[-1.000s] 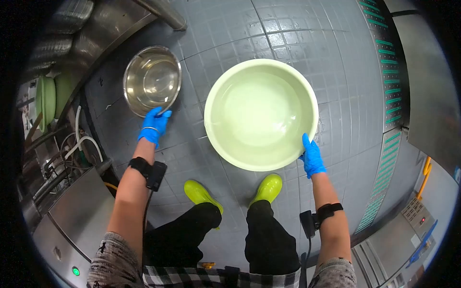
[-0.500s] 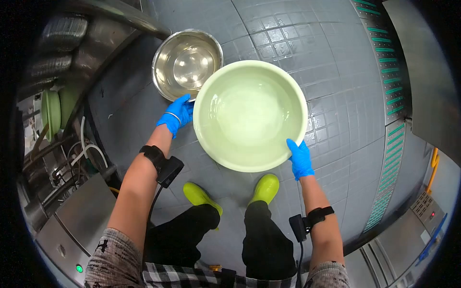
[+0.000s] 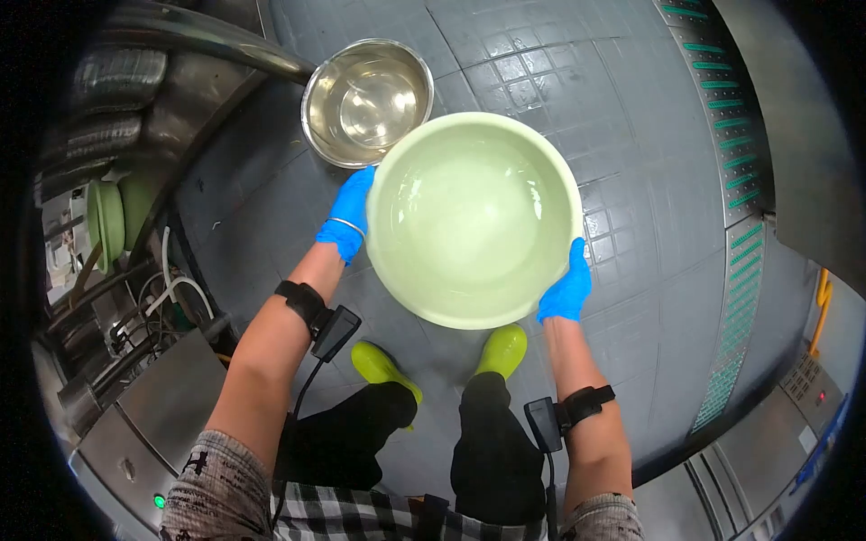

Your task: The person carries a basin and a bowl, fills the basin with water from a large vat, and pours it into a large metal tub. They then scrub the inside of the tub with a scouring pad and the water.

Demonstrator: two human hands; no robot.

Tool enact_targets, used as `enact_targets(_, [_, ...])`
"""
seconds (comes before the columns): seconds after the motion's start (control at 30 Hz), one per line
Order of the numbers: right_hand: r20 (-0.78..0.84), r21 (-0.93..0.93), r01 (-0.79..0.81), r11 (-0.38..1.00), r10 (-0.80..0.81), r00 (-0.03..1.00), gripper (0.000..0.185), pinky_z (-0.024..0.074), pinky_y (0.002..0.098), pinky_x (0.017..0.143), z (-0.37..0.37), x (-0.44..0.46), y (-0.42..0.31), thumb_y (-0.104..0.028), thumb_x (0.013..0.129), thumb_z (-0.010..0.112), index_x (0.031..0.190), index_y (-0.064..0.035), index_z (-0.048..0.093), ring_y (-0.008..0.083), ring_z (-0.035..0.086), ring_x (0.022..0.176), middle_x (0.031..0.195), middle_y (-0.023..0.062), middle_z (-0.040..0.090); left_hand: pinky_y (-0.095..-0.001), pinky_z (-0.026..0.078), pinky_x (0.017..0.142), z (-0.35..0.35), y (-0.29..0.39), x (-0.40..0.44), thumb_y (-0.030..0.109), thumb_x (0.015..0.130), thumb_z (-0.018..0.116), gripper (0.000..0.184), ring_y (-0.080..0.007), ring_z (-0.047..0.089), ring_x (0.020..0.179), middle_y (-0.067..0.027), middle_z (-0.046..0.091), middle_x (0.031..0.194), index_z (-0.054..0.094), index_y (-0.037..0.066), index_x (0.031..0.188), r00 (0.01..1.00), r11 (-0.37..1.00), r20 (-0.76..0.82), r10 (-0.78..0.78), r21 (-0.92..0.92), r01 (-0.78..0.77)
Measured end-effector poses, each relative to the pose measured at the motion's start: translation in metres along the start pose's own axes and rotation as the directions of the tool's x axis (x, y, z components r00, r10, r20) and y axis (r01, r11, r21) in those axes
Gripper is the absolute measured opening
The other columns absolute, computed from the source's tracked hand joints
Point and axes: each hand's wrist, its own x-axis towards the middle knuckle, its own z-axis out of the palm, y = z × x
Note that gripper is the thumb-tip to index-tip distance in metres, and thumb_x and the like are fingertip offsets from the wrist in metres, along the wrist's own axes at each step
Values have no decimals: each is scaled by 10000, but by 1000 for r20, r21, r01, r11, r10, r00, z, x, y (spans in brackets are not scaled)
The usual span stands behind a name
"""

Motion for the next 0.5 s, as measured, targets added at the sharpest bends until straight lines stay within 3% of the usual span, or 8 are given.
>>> enact_targets(0.23, [14, -128, 41, 991, -40, 999, 441, 366, 313, 836, 23, -90, -102, -331, 826, 432, 1119, -2, 430, 203, 467, 966, 1084, 101, 481, -265, 411, 754, 52, 52, -101, 241, 835, 416, 280, -119, 508, 829, -32, 545, 928, 511, 39, 1004, 991, 993, 69, 117, 9, -118])
enact_targets(0.3, [20, -124, 52, 991, -50, 999, 452, 362, 311, 840, 24, -132, -143, -339, 825, 431, 1126, -3, 423, 201, 461, 978, 1097, 102, 473, -265, 401, 763, 78, 67, -140, 246, 836, 424, 271, -119, 498, 826, -31, 539, 921, 518, 39, 984, 999, 995, -5, 42, -86, -42])
enact_targets(0.4, [46, -128, 85, 988, -80, 996, 465, 363, 308, 840, 21, -198, -208, -353, 820, 433, 1128, -4, 423, 201, 462, 982, 1106, 106, 470, -272, 397, 766, 128, 109, -219, 245, 844, 420, 263, -123, 490, 838, -29, 530, 935, 521, 42, 978, 1000, 997, 5, -7, -81, 7])
enact_targets(0.5, [57, -183, 127, 975, -119, 991, 467, 376, 309, 825, 32, -272, -277, -364, 814, 439, 1115, -6, 439, 204, 480, 963, 1089, 113, 485, -283, 402, 732, 171, 146, -287, 195, 837, 417, 211, -162, 498, 804, -53, 539, 891, 526, 42, 935, 997, 994, 63, 52, -95, -46])
